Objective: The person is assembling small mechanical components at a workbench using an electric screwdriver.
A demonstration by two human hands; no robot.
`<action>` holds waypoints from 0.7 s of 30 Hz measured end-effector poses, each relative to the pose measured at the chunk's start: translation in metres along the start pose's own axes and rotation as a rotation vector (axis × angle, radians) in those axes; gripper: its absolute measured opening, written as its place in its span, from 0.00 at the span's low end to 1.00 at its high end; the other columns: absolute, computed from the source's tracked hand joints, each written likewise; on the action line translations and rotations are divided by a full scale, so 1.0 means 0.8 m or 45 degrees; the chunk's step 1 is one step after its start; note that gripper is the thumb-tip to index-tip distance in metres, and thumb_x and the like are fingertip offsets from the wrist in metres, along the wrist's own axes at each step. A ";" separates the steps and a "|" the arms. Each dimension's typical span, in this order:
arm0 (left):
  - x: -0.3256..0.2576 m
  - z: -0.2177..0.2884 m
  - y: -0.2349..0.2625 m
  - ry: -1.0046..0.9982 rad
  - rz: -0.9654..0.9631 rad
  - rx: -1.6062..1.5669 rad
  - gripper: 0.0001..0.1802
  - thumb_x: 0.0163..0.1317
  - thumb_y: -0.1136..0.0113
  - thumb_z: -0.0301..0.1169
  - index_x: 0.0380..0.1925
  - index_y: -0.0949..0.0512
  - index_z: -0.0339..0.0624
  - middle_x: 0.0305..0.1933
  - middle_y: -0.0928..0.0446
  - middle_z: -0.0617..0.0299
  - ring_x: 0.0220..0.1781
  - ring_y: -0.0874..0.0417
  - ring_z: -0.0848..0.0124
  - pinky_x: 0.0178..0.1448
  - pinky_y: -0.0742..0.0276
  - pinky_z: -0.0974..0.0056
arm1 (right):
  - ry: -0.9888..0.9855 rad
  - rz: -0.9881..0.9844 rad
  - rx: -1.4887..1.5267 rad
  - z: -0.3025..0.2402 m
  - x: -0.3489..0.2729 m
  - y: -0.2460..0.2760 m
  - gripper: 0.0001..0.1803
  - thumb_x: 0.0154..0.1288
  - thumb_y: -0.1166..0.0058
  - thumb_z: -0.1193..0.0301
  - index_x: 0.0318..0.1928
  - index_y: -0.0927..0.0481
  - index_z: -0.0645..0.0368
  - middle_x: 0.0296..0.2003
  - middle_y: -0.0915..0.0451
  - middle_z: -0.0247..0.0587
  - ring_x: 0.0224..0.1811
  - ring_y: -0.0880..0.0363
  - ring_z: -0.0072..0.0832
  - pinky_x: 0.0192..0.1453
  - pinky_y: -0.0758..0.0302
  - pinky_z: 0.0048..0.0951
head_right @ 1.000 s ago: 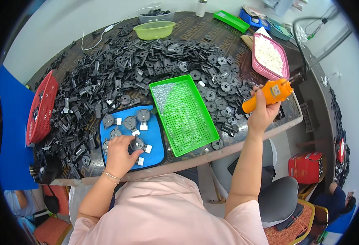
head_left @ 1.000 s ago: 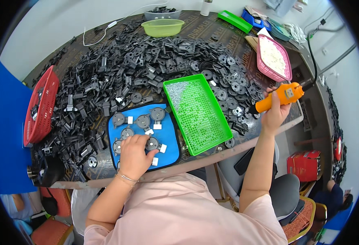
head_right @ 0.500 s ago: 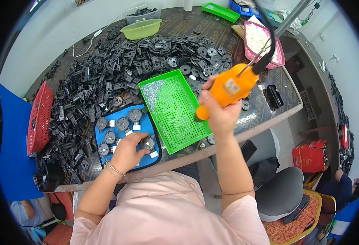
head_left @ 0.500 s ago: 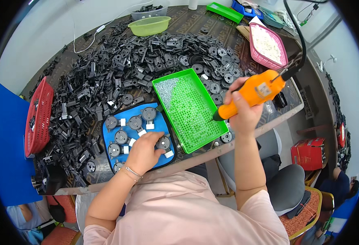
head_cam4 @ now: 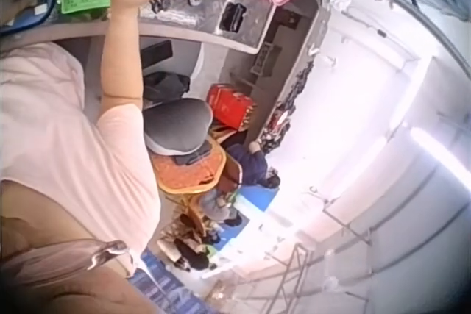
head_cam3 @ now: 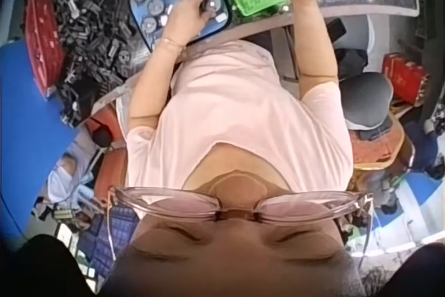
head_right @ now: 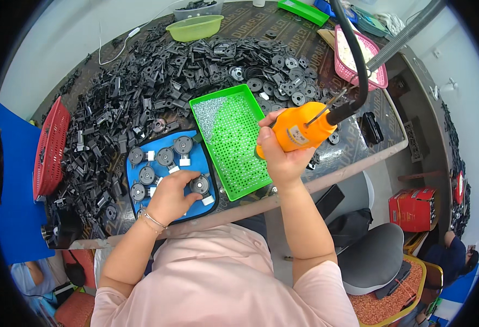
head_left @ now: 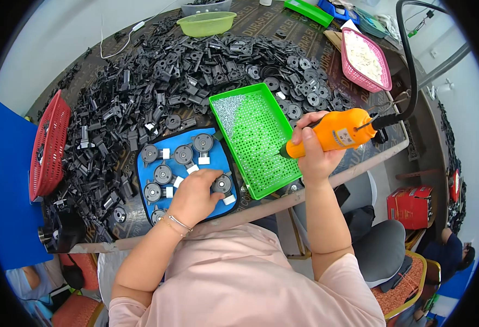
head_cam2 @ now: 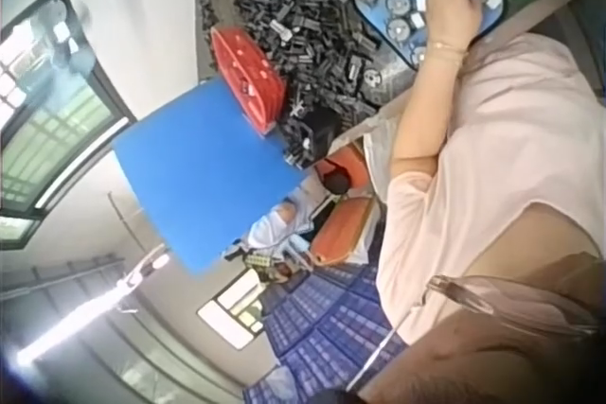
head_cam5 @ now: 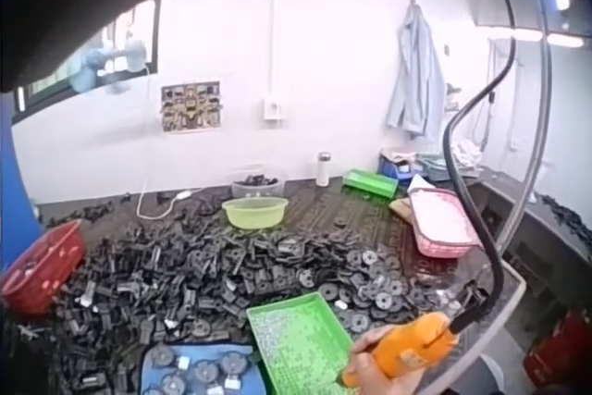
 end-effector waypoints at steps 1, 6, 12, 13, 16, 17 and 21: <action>0.000 0.001 0.000 -0.002 -0.002 0.011 0.23 0.46 0.31 0.26 0.46 0.22 0.36 0.43 0.21 0.48 0.47 0.21 0.50 0.52 0.25 0.54 | -0.035 -0.029 -0.013 0.000 0.000 -0.002 0.16 0.58 0.47 0.84 0.46 0.31 0.61 0.36 0.24 0.47 0.26 0.26 0.27 0.34 0.26 0.26; 0.000 0.004 0.002 0.002 -0.002 0.042 0.22 0.46 0.31 0.26 0.45 0.22 0.36 0.42 0.21 0.49 0.46 0.21 0.51 0.52 0.25 0.54 | -0.042 -0.074 -0.038 -0.005 0.001 -0.010 0.15 0.58 0.48 0.83 0.46 0.31 0.61 0.36 0.24 0.47 0.26 0.26 0.27 0.34 0.26 0.26; -0.001 0.004 0.003 -0.010 0.011 0.046 0.22 0.46 0.31 0.26 0.45 0.21 0.36 0.41 0.21 0.50 0.44 0.21 0.51 0.51 0.25 0.54 | -0.081 -0.049 -0.037 0.000 0.000 -0.007 0.15 0.58 0.49 0.84 0.46 0.31 0.61 0.35 0.25 0.47 0.26 0.26 0.27 0.34 0.26 0.26; -0.001 0.004 0.003 -0.012 0.009 0.040 0.22 0.46 0.31 0.25 0.45 0.21 0.36 0.41 0.21 0.50 0.44 0.21 0.51 0.50 0.25 0.55 | -0.086 -0.031 -0.010 0.000 -0.001 -0.006 0.15 0.58 0.49 0.84 0.46 0.31 0.61 0.35 0.25 0.47 0.26 0.26 0.27 0.34 0.26 0.26; 0.000 0.005 0.003 -0.018 0.012 0.020 0.22 0.46 0.31 0.25 0.45 0.21 0.36 0.40 0.21 0.50 0.44 0.21 0.51 0.50 0.25 0.55 | -0.090 -0.015 0.023 -0.001 -0.002 -0.003 0.15 0.58 0.50 0.84 0.46 0.31 0.61 0.35 0.25 0.46 0.26 0.26 0.28 0.33 0.26 0.26; 0.000 0.005 0.003 -0.016 0.013 0.020 0.22 0.46 0.31 0.25 0.45 0.21 0.36 0.40 0.21 0.50 0.44 0.21 0.51 0.50 0.25 0.55 | -0.089 -0.016 0.033 -0.001 -0.002 -0.003 0.15 0.58 0.50 0.84 0.46 0.31 0.61 0.34 0.25 0.46 0.26 0.26 0.28 0.33 0.26 0.26; 0.000 0.004 0.003 -0.016 0.018 0.021 0.22 0.46 0.31 0.25 0.45 0.21 0.37 0.40 0.21 0.50 0.44 0.21 0.51 0.50 0.24 0.55 | -0.072 -0.009 0.020 -0.002 -0.001 -0.003 0.15 0.58 0.49 0.84 0.46 0.31 0.61 0.34 0.25 0.46 0.25 0.26 0.28 0.33 0.27 0.27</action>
Point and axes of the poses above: each hand's wrist, its own x-axis towards the middle knuckle, its own y-axis out of the back of the hand, z = x × y, the point moved 9 cm from there along x, towards the middle knuckle
